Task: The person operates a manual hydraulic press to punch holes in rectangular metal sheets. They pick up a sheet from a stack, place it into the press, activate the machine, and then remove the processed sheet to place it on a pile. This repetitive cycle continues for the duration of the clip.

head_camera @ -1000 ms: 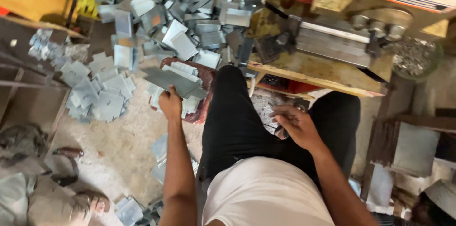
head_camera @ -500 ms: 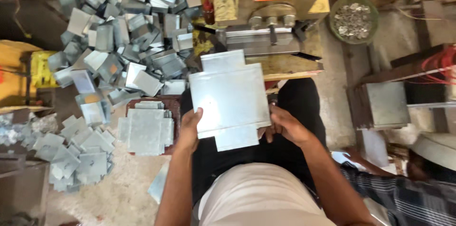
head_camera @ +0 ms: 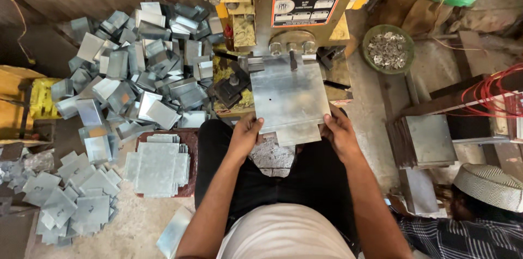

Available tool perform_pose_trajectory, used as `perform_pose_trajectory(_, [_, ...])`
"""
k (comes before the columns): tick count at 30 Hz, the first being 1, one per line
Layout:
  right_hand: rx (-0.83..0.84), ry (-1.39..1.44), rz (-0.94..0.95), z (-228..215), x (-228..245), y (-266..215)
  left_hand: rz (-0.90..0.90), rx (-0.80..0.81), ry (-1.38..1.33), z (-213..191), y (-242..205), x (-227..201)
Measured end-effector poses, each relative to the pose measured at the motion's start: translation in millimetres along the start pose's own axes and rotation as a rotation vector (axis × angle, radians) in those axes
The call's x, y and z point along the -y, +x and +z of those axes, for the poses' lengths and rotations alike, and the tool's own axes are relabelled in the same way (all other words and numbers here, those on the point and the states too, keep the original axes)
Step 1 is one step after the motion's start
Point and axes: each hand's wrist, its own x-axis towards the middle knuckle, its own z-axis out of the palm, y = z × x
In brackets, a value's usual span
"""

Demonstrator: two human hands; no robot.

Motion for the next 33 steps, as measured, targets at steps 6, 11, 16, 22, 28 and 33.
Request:
perform_pose_trajectory(6, [-0.109,0.08,-0.13,15,-1,3,0.03,-0.003,-0.083,12,-7,-24])
perform_pose_trajectory(11, [-0.065,0.116,-0.173,6,-12,6,0.112,-0.002,-0.087,17,-6,-19])
perform_pose_trajectory(16, [-0.069,0.107,-0.183,12,-16,1,0.017,-0.042,-0.117,10,-5,-18])
perform_pose_trajectory(22, [-0.094,0.115,-0.18,29,-8,-8,0.006,-0.004,-0.207,2,-8,-7])
perform_pose_trajectory(28, [-0.123,0.021,-0.155,18,-4,13,0.006,-0.031,-0.281,9,3,-15])
perform_pose_trajectory(33, [-0.143,0.055,-0.122,19,0,11,-0.032,-0.018,-0.363,5,2,-15])
